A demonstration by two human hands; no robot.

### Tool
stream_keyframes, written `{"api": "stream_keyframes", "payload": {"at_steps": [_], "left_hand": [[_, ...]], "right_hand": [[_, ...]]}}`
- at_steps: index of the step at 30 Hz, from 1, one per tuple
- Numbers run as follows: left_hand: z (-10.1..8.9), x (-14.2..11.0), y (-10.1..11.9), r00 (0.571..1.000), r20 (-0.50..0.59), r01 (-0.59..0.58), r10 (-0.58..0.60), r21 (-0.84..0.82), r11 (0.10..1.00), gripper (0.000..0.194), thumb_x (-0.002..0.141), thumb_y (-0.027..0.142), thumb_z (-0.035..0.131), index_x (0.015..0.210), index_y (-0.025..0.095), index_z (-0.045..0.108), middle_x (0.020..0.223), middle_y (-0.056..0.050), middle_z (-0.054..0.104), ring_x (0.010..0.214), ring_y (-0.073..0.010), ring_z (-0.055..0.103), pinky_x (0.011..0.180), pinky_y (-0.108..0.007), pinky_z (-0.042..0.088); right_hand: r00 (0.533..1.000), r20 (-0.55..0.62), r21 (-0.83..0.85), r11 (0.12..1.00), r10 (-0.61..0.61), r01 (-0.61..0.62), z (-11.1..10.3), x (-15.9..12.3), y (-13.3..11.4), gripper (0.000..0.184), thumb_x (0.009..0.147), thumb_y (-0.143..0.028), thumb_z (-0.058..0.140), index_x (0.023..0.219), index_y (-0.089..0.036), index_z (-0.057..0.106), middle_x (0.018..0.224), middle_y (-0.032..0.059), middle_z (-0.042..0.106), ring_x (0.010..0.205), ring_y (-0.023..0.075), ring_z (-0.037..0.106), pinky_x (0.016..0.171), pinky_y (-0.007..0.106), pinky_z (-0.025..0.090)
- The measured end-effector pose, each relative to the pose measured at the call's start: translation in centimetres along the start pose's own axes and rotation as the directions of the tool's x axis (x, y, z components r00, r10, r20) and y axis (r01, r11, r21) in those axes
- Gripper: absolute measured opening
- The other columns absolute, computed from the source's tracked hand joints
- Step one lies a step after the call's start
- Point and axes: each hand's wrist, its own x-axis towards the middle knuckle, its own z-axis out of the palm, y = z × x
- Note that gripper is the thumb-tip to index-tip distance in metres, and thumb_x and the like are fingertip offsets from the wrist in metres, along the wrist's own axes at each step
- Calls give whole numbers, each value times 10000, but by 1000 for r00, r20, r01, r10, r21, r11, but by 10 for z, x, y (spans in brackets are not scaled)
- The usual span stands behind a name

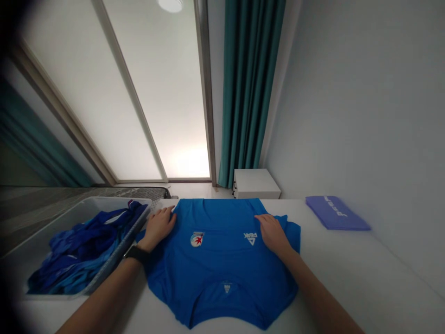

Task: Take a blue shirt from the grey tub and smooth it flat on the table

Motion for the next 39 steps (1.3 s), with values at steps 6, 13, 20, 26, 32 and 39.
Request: {"api": "stream_keyframes", "payload": {"at_steps": [6,13,20,26,32,39], "left_hand": [[3,34,-4,976,161,163,-145,-104,981,430,929,409,432,1215,130,590,1067,-181,715,1042,-323,662,879,-407,457],[8,56,-2,970,170,217,-174,-281,935,324,951,348,349,1011,163,608,975,-134,722,946,-254,682,777,-318,469],[9,78,-7,963,190,260,-191,-463,847,303,880,270,412,1086,150,599,939,-90,719,832,-211,682,694,-274,484],[3,89,-7,981,150,188,-125,-561,806,361,832,205,409,1068,200,681,966,-30,742,868,-188,687,734,-250,512],[10,80,-14,984,55,172,-170,-559,811,414,844,203,444,1182,158,678,1244,-84,689,1195,-238,606,1008,-304,448],[12,80,-20,989,58,144,-135,-545,826,453,882,253,482,1304,162,619,1288,-77,667,1193,-205,614,1014,-283,452]], "right_hand": [[960,-110,-258,925,258,-278,-3,23,14,417,933,-247,384,1285,-126,572,1179,190,635,1094,325,545,899,456,417],[961,-94,-91,959,259,-267,-10,39,22,302,941,-282,338,976,-160,612,992,160,670,992,301,590,869,416,423],[918,-39,481,813,395,-329,-20,64,25,453,883,-296,376,1274,-164,562,1047,99,712,838,235,667,793,357,505],[944,107,584,748,313,-315,-31,80,34,449,850,-230,369,1117,-182,727,1030,63,751,966,221,674,901,359,515],[877,-87,491,787,472,-374,-25,76,46,483,873,-193,376,1248,-161,679,1244,97,686,1172,232,610,1049,370,426],[890,-16,485,782,455,-391,-26,74,53,493,868,-184,389,1281,-167,657,1250,76,687,1150,198,633,1014,307,457]]}}
